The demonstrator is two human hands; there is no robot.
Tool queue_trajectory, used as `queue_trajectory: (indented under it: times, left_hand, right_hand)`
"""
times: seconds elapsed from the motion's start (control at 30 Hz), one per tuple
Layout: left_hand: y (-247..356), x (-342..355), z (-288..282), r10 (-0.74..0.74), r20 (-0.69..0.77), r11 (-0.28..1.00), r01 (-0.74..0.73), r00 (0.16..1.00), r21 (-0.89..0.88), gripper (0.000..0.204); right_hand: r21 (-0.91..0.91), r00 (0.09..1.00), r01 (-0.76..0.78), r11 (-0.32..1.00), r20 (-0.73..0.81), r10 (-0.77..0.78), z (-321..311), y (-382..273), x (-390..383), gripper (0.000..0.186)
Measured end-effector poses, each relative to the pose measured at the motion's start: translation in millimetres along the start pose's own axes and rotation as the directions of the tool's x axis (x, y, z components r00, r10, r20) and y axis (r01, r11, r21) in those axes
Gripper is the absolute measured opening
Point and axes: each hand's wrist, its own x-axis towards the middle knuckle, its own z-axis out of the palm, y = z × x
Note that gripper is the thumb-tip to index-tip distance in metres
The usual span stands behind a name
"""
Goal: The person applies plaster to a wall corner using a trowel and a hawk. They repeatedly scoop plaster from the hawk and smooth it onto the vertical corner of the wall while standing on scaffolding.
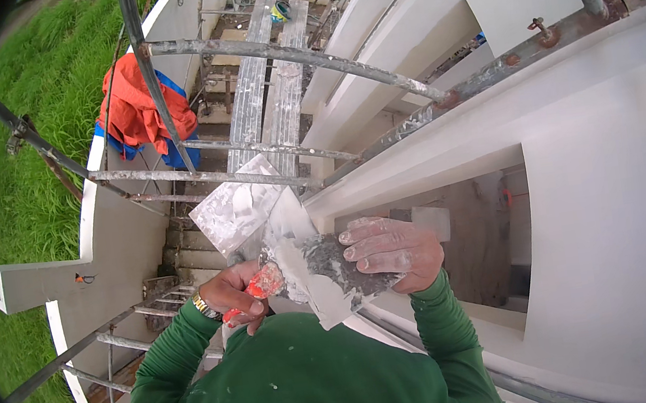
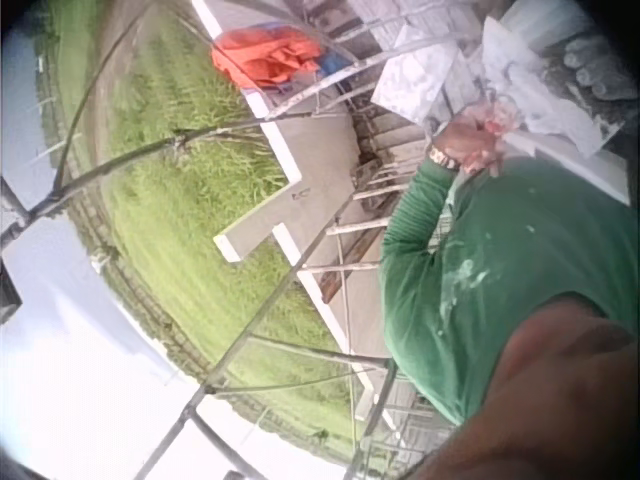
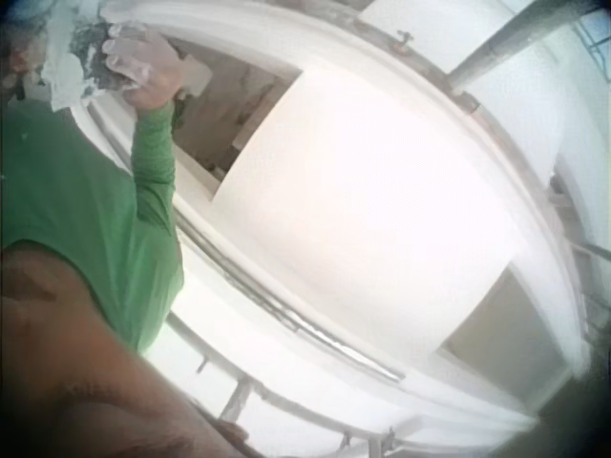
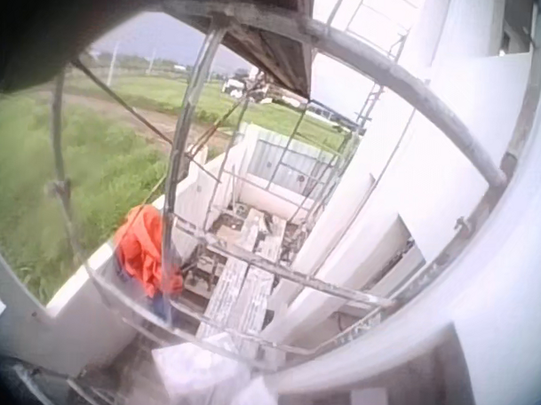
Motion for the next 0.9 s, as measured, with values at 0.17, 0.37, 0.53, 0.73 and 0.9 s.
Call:
queue_trajectory:
  times: [0.17,0.37,0.53,0.73,0.9]
  left_hand:
    - [16,14,46,-0.160,0.064,0.985,0.164,0.985,-0.055,0.041]
    - [47,27,38,-0.303,0.142,0.947,0.280,0.942,0.159,0.035]
    - [69,73,27,-0.140,-0.183,0.694,0.228,0.973,0.683,0.042]
    - [24,147,-19,-0.127,0.004,0.112,0.010,0.992,0.994,0.049]
    - [-33,181,-2,-0.395,0.207,-0.080,-0.258,0.895,0.963,0.058]
  right_hand:
    - [-0.251,0.975,-0.018,0.968,-0.218,-0.038,7,-46,-38,0.012]
    - [-0.642,0.833,-0.512,0.571,-0.534,0.146,7,-10,-132,0.030]
    - [0.464,-0.209,-0.219,0.858,-0.882,0.423,58,-15,-198,0.029]
    - [0.604,-0.329,0.207,0.770,-0.698,0.636,149,-39,-175,0.031]
    - [0.450,-0.552,0.006,0.893,-0.743,0.378,195,-22,-204,0.027]
